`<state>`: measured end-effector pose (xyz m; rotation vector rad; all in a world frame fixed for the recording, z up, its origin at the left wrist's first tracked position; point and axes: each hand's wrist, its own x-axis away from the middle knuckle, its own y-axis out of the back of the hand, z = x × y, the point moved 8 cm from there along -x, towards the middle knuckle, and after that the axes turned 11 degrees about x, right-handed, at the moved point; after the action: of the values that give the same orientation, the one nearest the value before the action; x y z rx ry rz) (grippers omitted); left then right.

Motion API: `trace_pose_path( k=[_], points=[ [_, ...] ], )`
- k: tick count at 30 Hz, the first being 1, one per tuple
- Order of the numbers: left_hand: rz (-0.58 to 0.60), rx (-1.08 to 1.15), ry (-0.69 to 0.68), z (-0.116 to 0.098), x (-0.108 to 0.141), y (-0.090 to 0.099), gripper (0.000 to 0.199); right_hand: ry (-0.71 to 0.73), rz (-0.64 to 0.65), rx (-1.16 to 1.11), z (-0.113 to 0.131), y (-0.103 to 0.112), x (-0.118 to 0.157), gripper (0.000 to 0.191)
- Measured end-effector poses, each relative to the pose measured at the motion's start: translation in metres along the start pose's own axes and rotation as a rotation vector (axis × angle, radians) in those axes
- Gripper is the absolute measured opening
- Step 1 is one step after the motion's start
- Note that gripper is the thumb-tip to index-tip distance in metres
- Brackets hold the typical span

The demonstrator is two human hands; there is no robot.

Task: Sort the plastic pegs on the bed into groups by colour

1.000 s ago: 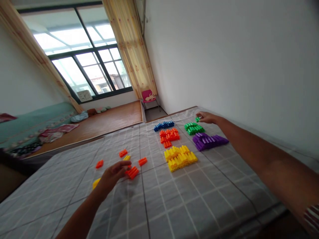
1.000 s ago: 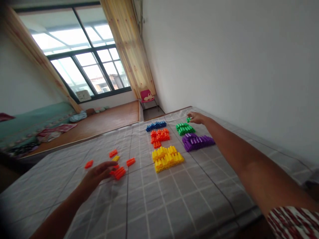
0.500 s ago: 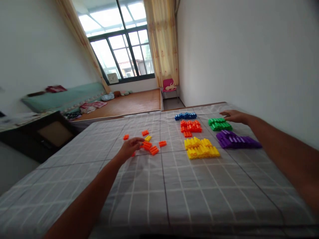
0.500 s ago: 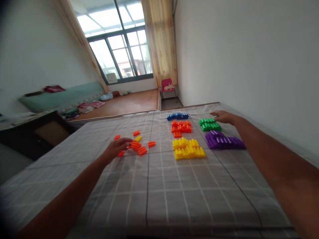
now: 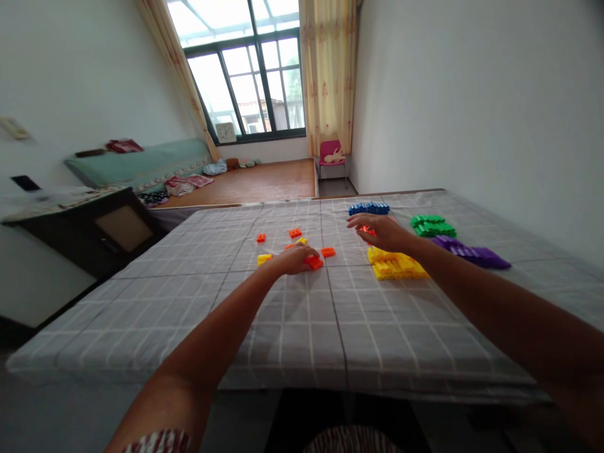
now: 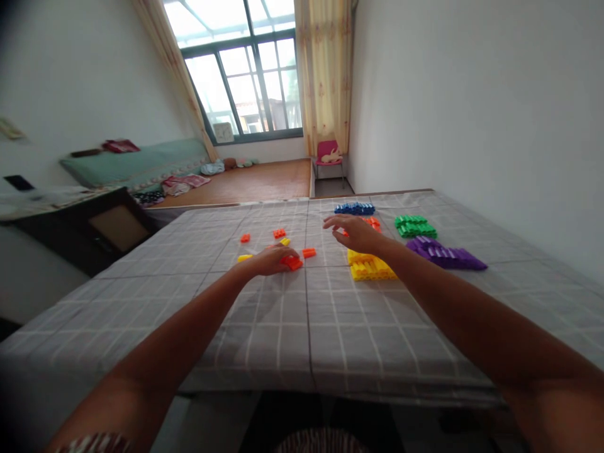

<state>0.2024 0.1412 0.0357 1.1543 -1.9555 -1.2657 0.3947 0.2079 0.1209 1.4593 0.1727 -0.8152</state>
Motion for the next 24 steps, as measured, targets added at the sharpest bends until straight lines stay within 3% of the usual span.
trace_pose_path(
  k=[2,4,7,9,12,15,20,24],
  points=[
    [-0.014,-0.028,0.049,0.002,-0.001,0.004,0.041,-0.089,-0.065,-0.027,-0.007,0.009,-0.003,0.028],
    [-0.050,-0.046,0.065,0.003,0.000,0.009,0.044,-0.258,-0.195,-0.022,-0.036,0.028,0.004,0.028],
    [-0.161,-0.024,0.079,0.003,-0.005,0.018,0.042,-0.504,-0.425,0.040,-0.085,0.057,0.036,0.028],
    [-0.247,0.049,0.127,0.004,-0.015,0.024,0.042,-0.576,-0.513,0.062,-0.105,0.064,0.059,0.028],
    [-0.325,0.195,0.198,0.000,-0.046,0.024,0.045,-0.554,-0.561,0.073,-0.115,0.061,0.080,0.028],
    [-0.332,0.268,0.220,-0.008,-0.094,0.016,0.039,-0.456,-0.557,0.155,-0.108,0.057,0.086,0.026],
    [-0.354,0.181,0.225,-0.014,-0.169,0.006,0.030,-0.347,-0.515,0.260,-0.099,0.055,0.085,0.030],
    [-0.353,0.104,0.248,-0.007,-0.201,0.001,0.029,-0.336,-0.495,0.261,-0.099,0.049,0.086,0.032]
  ],
)
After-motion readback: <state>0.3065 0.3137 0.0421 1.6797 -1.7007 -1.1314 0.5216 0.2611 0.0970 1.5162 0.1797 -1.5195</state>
